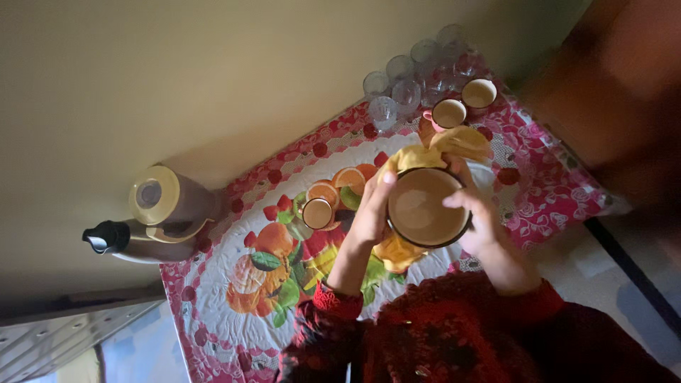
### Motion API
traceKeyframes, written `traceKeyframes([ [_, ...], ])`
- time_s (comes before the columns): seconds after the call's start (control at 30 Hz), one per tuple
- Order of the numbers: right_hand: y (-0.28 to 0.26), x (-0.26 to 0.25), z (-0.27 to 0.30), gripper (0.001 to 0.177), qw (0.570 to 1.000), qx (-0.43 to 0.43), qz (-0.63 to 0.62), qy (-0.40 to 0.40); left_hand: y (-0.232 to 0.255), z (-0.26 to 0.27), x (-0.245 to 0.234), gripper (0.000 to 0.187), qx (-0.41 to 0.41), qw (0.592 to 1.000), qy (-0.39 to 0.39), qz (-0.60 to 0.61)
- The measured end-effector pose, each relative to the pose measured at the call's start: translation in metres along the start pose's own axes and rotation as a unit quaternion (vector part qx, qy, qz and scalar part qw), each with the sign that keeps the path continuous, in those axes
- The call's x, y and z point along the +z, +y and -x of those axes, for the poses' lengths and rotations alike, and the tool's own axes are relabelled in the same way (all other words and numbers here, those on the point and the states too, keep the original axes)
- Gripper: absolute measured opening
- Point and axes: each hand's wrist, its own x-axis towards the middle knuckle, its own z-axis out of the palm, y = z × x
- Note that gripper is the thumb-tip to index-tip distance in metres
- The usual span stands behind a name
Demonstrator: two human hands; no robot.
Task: The person wipes the inside and outside of several mugs using a yellow cloth.
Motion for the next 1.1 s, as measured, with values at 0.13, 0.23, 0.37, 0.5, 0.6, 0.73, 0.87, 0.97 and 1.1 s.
traceKeyframes([
  [0.13, -0.014, 0.005, -0.010, 0.066, 0.746, 0.424, -0.476, 0.192, 0.001, 0.001, 0.017, 0.070, 0.073, 0.994, -0.020, -0.084],
  [0.23, -0.017, 0.004, -0.020, 0.065, 0.741, 0.424, -0.451, 0.261, -0.007, 0.016, 0.035, 0.073, 0.107, 0.987, 0.026, -0.121],
  [0.37, -0.015, -0.002, -0.024, 0.073, 0.776, 0.417, -0.427, 0.207, -0.023, 0.013, 0.023, 0.077, 0.164, 0.975, 0.041, -0.147],
  [0.5, -0.003, -0.018, -0.020, 0.077, 0.758, 0.435, -0.483, 0.050, -0.030, 0.004, -0.008, 0.091, -0.076, 0.983, -0.058, 0.159],
  [0.6, 0.002, -0.017, -0.019, 0.058, 0.682, 0.408, -0.590, 0.142, -0.018, 0.008, -0.004, 0.090, -0.022, 0.994, -0.079, 0.076],
  [0.73, 0.007, -0.005, -0.006, 0.064, 0.708, 0.417, -0.525, 0.223, -0.004, 0.008, 0.000, 0.090, 0.066, 0.996, -0.057, -0.026],
  [0.87, 0.018, 0.006, 0.020, 0.066, 0.696, 0.467, -0.517, 0.176, -0.002, -0.003, -0.026, 0.090, 0.054, 0.995, -0.087, -0.002],
  [0.97, 0.024, 0.009, 0.039, 0.068, 0.652, 0.520, -0.538, 0.127, 0.003, -0.012, -0.048, 0.089, -0.125, 0.979, -0.136, 0.082],
  [1.1, 0.020, 0.012, 0.022, 0.070, 0.640, 0.521, -0.553, 0.119, 0.011, -0.009, -0.040, 0.083, -0.046, 0.983, -0.115, -0.137],
])
